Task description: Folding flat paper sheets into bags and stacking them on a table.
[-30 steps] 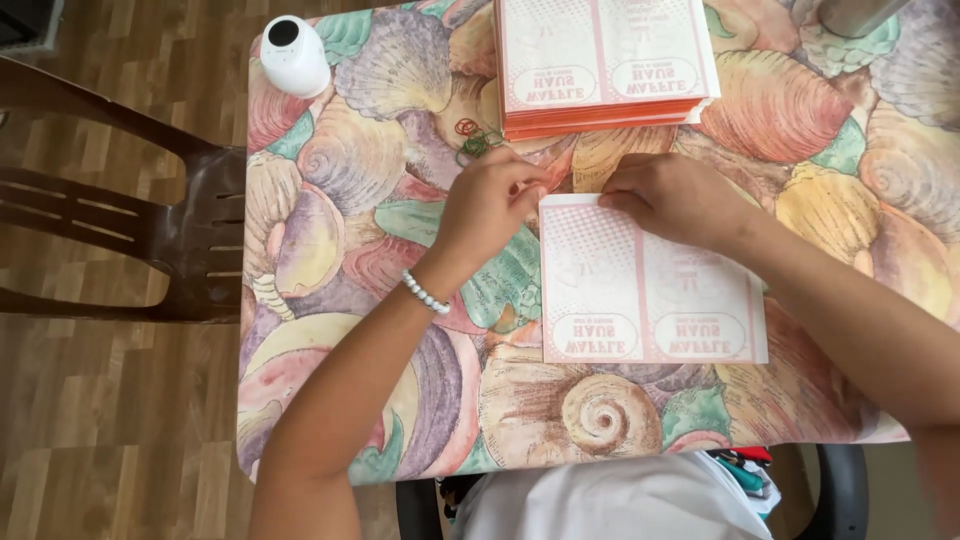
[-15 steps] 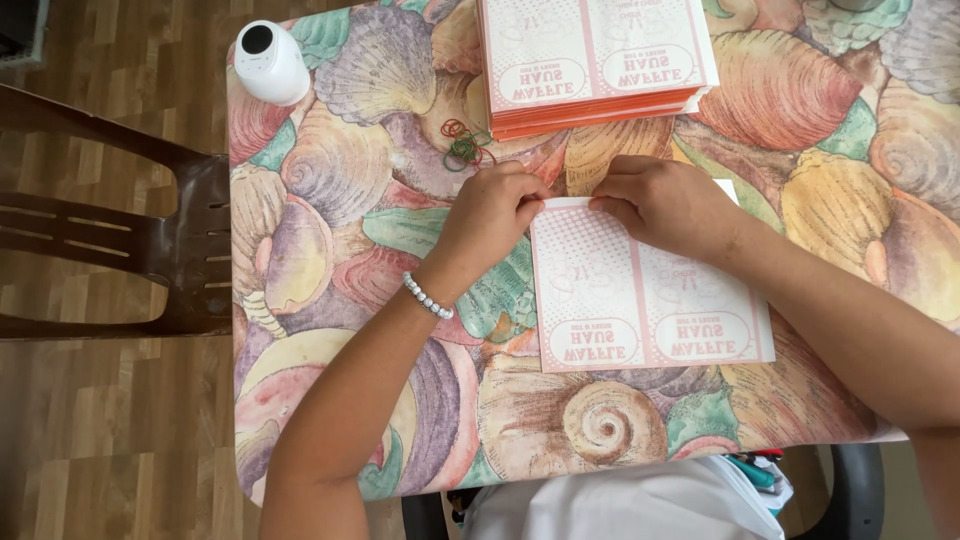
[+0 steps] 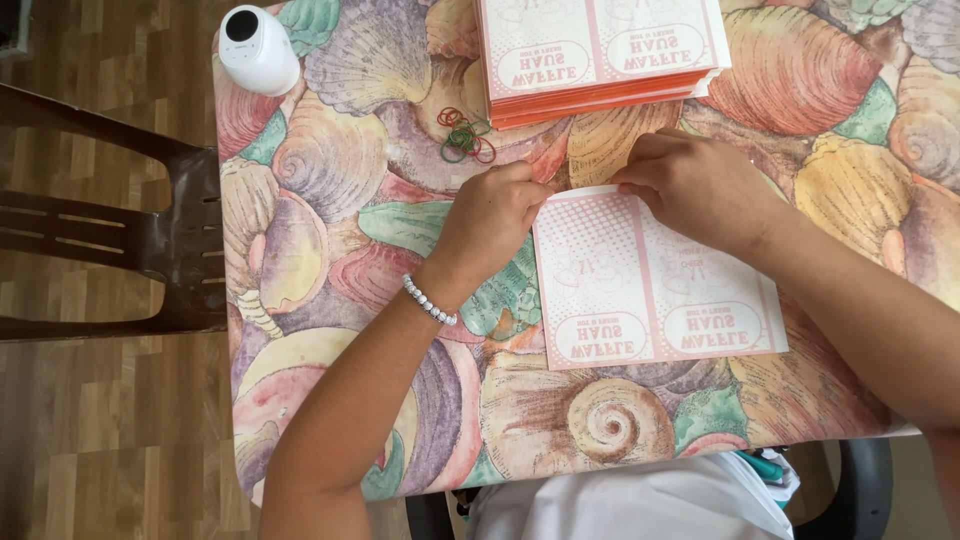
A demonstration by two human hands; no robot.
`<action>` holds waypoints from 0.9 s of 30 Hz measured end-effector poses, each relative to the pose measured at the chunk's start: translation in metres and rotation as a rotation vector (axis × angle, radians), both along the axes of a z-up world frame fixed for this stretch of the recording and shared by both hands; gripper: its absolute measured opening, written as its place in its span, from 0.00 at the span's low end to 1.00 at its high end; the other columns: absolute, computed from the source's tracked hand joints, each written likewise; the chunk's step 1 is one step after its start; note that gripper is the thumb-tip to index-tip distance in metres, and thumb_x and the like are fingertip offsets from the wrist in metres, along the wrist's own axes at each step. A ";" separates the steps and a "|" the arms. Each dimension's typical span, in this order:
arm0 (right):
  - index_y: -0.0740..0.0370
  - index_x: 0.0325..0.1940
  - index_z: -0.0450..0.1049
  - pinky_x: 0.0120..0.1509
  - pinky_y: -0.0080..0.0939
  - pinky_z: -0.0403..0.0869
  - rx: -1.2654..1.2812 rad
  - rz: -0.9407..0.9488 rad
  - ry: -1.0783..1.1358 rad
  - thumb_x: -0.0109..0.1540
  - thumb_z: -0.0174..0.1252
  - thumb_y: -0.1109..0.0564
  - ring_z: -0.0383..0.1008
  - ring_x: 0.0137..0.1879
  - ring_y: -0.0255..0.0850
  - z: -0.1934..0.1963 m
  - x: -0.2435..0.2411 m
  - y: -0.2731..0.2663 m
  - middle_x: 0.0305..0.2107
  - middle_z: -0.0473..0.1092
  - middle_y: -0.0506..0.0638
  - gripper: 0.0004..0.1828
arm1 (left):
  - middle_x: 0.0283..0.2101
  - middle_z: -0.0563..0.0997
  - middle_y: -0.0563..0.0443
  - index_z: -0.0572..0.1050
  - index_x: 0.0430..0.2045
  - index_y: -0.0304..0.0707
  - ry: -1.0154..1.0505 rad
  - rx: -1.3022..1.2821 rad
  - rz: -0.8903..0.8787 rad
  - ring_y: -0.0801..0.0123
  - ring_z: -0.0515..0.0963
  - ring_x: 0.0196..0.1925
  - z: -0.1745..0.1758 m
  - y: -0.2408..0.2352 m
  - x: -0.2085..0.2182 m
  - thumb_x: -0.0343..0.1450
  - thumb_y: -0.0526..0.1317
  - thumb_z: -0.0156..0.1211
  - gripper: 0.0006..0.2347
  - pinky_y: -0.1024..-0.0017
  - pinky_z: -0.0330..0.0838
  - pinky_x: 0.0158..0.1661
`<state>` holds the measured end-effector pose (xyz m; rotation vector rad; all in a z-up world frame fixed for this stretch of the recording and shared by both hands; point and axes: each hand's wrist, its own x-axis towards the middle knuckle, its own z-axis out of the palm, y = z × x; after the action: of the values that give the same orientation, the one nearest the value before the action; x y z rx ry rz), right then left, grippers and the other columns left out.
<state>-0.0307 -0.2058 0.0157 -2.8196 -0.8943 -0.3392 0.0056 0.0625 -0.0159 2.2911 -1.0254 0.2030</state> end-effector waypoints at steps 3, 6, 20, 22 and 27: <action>0.56 0.42 0.82 0.45 0.39 0.79 -0.019 0.038 0.040 0.63 0.63 0.57 0.79 0.44 0.42 0.008 0.000 -0.001 0.34 0.76 0.46 0.06 | 0.28 0.76 0.53 0.83 0.29 0.39 -0.048 0.020 -0.024 0.63 0.82 0.32 0.003 0.001 -0.002 0.72 0.32 0.59 0.05 0.73 0.76 0.33; 0.58 0.41 0.82 0.44 0.41 0.79 -0.067 0.075 0.056 0.64 0.61 0.58 0.79 0.43 0.43 0.030 -0.009 0.006 0.33 0.77 0.48 0.05 | 0.31 0.75 0.46 0.80 0.34 0.30 0.079 -0.049 -0.095 0.53 0.80 0.37 0.005 0.009 -0.005 0.74 0.30 0.56 0.05 0.65 0.75 0.36; 0.53 0.35 0.78 0.47 0.34 0.76 -0.348 0.188 -0.180 0.67 0.57 0.54 0.72 0.38 0.36 0.018 -0.017 0.008 0.26 0.68 0.42 0.08 | 0.29 0.71 0.59 0.83 0.38 0.43 -0.539 0.293 -0.166 0.68 0.74 0.35 0.008 0.000 -0.008 0.71 0.31 0.57 0.09 0.68 0.67 0.35; 0.54 0.34 0.77 0.47 0.34 0.76 -0.356 0.191 -0.187 0.67 0.57 0.55 0.71 0.38 0.35 0.016 -0.018 0.009 0.26 0.67 0.41 0.08 | 0.29 0.71 0.59 0.82 0.38 0.43 -0.543 0.305 -0.166 0.66 0.74 0.36 0.006 -0.002 -0.008 0.71 0.32 0.57 0.08 0.67 0.67 0.35; 0.52 0.34 0.78 0.45 0.33 0.75 -0.405 0.175 -0.202 0.67 0.57 0.54 0.71 0.38 0.33 0.013 -0.020 0.011 0.28 0.69 0.40 0.08 | 0.27 0.71 0.58 0.82 0.31 0.42 -0.590 0.299 -0.140 0.64 0.76 0.34 0.006 -0.004 -0.011 0.70 0.33 0.59 0.05 0.61 0.69 0.39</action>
<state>-0.0505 -0.1946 0.0289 -3.0719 -1.3836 -0.4711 -0.0049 0.0586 -0.0103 2.4682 -1.5943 0.7443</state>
